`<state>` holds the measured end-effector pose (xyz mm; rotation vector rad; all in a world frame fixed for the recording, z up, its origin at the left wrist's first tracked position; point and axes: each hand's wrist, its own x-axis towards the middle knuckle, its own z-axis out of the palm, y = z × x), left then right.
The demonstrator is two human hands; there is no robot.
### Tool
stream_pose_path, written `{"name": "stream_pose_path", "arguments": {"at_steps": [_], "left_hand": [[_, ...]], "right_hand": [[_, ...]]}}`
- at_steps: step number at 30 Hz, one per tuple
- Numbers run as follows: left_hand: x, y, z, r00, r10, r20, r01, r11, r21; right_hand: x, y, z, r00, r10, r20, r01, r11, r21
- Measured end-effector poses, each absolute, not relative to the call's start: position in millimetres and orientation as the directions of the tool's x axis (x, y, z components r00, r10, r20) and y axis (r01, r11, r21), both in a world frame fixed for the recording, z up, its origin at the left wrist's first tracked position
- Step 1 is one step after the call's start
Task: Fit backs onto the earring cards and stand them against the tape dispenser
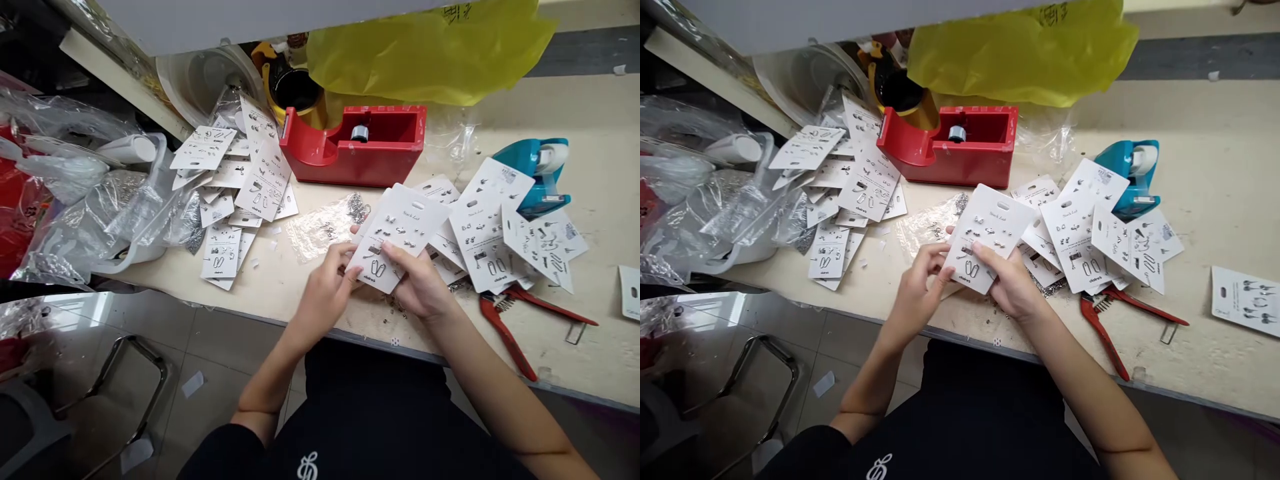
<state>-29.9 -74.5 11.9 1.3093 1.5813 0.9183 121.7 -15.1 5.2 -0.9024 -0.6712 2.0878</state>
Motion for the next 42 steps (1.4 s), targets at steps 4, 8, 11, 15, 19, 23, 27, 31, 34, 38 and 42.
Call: {"name": "stream_pose_path", "arguments": {"at_steps": [4,8,11,15,19,23,27,31,34,38,42], "left_hand": [[-96,-41,13,-0.452,0.857,0.248,0.742,0.207,0.637],[-153,-11,16,-0.616,0.706,0.349,0.760,0.419,0.496],[-159,-8,23,-0.649,0.729,0.219,0.648,0.379,0.660],[-142,-29,38,-0.701,0.666,0.254,0.565,0.301,0.768],[-125,-55,44,-0.690,0.689,0.222,0.425,0.137,0.895],[-95,-69,40,-0.582,0.808,0.088,0.311,0.121,0.943],[-55,-68,39,-0.247,0.932,-0.267,0.228,0.323,0.918],[-57,-38,42,-0.051,0.968,-0.248,0.475,0.241,0.846],[-97,7,41,-0.388,0.921,-0.010,0.618,0.269,0.739],[-149,71,25,-0.610,0.743,0.277,0.736,0.400,0.547],[-163,100,10,-0.633,0.730,0.260,0.712,0.417,0.565]], "right_hand": [[123,-12,5,-0.438,0.792,-0.426,-0.432,-0.600,-0.673],[124,-11,3,-0.458,0.774,-0.437,-0.444,-0.625,-0.642],[123,-11,3,-0.436,0.778,-0.452,-0.466,-0.625,-0.626],[122,-9,2,-0.405,0.784,-0.470,-0.478,-0.620,-0.622],[121,-8,-1,-0.403,0.785,-0.471,-0.484,-0.620,-0.618],[121,-9,-2,-0.427,0.778,-0.461,-0.483,-0.628,-0.611],[123,-10,-3,-0.462,0.755,-0.465,-0.470,-0.653,-0.594],[123,-9,-4,-0.419,0.730,-0.540,-0.507,-0.681,-0.528],[122,-8,-2,-0.408,0.733,-0.544,-0.547,-0.674,-0.497],[122,-8,-1,-0.426,0.718,-0.550,-0.570,-0.685,-0.454],[122,-7,-3,-0.412,0.721,-0.557,-0.569,-0.682,-0.461]]}}
